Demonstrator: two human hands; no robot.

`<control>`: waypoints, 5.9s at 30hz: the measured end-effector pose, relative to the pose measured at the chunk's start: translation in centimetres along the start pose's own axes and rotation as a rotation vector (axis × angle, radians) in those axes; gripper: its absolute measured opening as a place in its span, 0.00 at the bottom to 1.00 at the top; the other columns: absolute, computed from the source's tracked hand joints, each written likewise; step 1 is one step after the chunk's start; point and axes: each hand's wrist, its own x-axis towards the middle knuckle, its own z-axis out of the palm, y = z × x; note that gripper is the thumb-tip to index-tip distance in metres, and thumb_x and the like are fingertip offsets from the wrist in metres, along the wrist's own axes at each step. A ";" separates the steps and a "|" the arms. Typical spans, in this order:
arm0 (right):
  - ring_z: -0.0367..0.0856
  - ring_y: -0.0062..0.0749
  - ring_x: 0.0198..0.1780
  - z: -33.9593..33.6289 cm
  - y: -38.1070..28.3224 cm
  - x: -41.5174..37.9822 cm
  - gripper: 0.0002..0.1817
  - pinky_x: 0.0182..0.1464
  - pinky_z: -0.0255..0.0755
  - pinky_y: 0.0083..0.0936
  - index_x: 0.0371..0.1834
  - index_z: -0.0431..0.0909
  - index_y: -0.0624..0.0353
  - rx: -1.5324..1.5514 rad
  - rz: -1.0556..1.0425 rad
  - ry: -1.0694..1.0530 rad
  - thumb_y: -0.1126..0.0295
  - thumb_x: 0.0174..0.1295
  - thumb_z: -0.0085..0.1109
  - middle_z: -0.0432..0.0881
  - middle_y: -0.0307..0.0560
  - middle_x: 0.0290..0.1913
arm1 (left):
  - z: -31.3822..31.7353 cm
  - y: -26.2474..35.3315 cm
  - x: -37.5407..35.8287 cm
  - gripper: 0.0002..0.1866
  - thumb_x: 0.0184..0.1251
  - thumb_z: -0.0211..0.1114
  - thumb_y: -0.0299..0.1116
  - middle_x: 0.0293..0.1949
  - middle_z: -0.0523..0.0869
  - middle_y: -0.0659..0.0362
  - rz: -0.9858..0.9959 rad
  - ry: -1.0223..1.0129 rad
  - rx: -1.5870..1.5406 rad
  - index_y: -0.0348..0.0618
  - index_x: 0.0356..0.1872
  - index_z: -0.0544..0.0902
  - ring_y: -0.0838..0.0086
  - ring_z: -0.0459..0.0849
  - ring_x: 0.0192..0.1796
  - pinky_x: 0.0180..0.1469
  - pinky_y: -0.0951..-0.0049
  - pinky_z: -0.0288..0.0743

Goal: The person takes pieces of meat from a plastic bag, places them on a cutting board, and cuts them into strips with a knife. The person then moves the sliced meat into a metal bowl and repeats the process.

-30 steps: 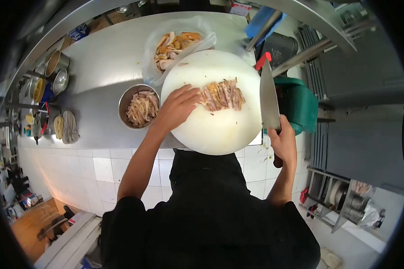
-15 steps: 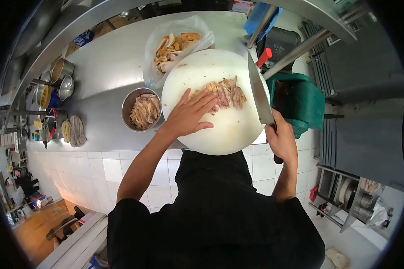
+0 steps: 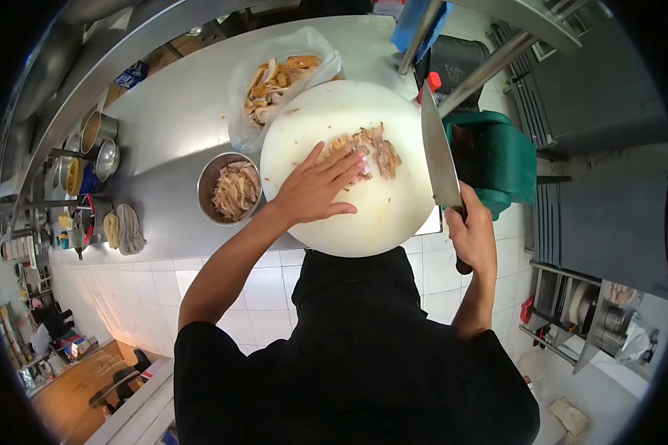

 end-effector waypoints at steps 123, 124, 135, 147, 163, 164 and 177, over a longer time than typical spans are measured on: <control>0.85 0.42 0.27 1.8 -0.8 9.9 0.15 0.32 0.76 0.37 0.40 0.80 0.70 -0.228 -0.195 -0.137 0.64 0.67 0.65 0.84 0.57 0.26 | -0.5 -5.3 -15.9 0.11 0.63 0.68 0.26 0.48 0.87 0.46 -0.843 0.591 -0.130 0.37 0.46 0.87 0.49 0.83 0.52 0.57 0.53 0.76; 0.81 0.35 0.23 0.4 0.6 9.5 0.14 0.27 0.72 0.34 0.38 0.80 0.69 -0.163 -0.055 -0.133 0.65 0.67 0.65 0.82 0.52 0.24 | -0.7 -5.2 -14.1 0.10 0.62 0.68 0.27 0.43 0.87 0.47 -0.746 0.557 -0.068 0.37 0.44 0.87 0.49 0.84 0.46 0.52 0.52 0.76; 0.86 0.68 0.43 6.8 2.7 9.1 0.19 0.44 0.78 0.54 0.44 0.77 0.69 -0.371 -0.126 -0.021 0.59 0.69 0.63 0.85 0.72 0.35 | 2.6 -1.1 5.2 0.35 0.72 0.67 0.40 0.77 0.61 0.38 -0.558 0.784 -0.574 0.34 0.74 0.65 0.44 0.58 0.79 0.80 0.54 0.53; 0.84 0.74 0.41 13.7 -0.7 7.2 0.15 0.45 0.76 0.60 0.46 0.74 0.68 -0.260 -0.169 -0.202 0.63 0.72 0.57 0.83 0.77 0.34 | 4.5 2.3 4.2 0.46 0.76 0.58 0.52 0.82 0.48 0.39 -0.770 0.612 -0.358 0.26 0.79 0.50 0.43 0.43 0.84 0.82 0.45 0.41; 0.86 0.65 0.39 9.9 -4.2 6.0 0.13 0.45 0.77 0.50 0.47 0.77 0.67 -0.143 -0.315 -0.360 0.67 0.70 0.59 0.85 0.68 0.32 | 0.4 -5.4 -8.0 0.29 0.73 0.56 0.22 0.71 0.74 0.44 -0.916 0.960 -0.134 0.36 0.75 0.65 0.49 0.75 0.69 0.70 0.58 0.68; 0.87 0.62 0.38 8.6 -3.4 6.0 0.13 0.43 0.77 0.47 0.48 0.77 0.67 -0.119 -0.235 -0.308 0.67 0.70 0.60 0.85 0.67 0.32 | 0.3 -6.2 -6.7 0.27 0.69 0.62 0.26 0.65 0.78 0.46 -0.806 1.011 -0.038 0.38 0.70 0.72 0.48 0.75 0.66 0.69 0.53 0.67; 0.81 0.36 0.26 3.5 4.3 4.6 0.15 0.32 0.74 0.36 0.49 0.77 0.72 0.011 0.124 -0.057 0.69 0.69 0.61 0.83 0.57 0.27 | -0.4 -12.9 0.0 0.09 0.69 0.65 0.31 0.40 0.87 0.46 -0.656 0.414 -0.027 0.39 0.43 0.86 0.50 0.86 0.48 0.52 0.53 0.79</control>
